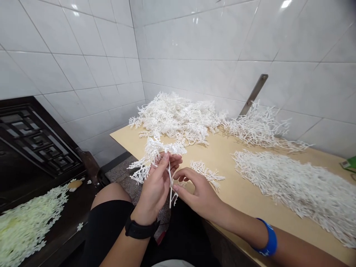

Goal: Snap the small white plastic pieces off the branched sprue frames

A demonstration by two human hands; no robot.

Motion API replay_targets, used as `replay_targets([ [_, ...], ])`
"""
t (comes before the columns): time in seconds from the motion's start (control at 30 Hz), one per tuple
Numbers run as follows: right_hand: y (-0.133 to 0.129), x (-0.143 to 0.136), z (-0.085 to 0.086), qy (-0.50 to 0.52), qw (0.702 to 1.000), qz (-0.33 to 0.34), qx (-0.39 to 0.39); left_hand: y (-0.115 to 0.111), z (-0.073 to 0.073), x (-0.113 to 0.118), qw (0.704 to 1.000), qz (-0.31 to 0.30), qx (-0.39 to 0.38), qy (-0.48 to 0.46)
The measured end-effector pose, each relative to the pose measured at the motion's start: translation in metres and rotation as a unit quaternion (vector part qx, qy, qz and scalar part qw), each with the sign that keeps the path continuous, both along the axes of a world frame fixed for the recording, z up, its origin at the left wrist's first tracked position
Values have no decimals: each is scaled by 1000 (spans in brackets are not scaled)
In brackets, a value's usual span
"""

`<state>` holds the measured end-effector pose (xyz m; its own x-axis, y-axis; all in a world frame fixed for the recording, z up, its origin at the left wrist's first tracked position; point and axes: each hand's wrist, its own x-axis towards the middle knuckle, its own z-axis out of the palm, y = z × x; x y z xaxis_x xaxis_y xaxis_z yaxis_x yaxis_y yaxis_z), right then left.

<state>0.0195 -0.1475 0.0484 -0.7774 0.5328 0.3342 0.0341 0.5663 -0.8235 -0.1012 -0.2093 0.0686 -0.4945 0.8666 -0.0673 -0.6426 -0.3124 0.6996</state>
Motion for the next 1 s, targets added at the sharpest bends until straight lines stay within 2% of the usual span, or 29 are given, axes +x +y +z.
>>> replay_targets([
  [0.1,-1,-4,-1,1,1000,-2,6,0,-4,3,999,1,-19,33],
  [0.2,-1,-7,-1,4,1000,27,4,-1,-7,4,997,-33,-41,64],
  [0.37,2,-3,-3,16,999,22,-33,-7,-17,-16,982,-109,-52,143],
  [0.43,1,-1,-3,10,999,31,-37,-9,-24,-27,975,-105,-68,182],
  [0.53,0,0,-2,-30,997,36,-56,-11,-29,-35,970,-67,-94,213],
  [0.63,0,-2,0,-78,989,51,-112,-11,-26,-29,981,-61,-93,162],
  [0.77,2,-3,0,-80,982,70,-159,-8,-14,-17,993,-110,-40,6],
  [0.9,1,-2,3,-92,981,88,-146,4,-2,-20,992,-85,-6,-94],
  [1.0,6,-5,6,-76,988,64,-121,23,6,-31,980,-121,-33,-155],
])
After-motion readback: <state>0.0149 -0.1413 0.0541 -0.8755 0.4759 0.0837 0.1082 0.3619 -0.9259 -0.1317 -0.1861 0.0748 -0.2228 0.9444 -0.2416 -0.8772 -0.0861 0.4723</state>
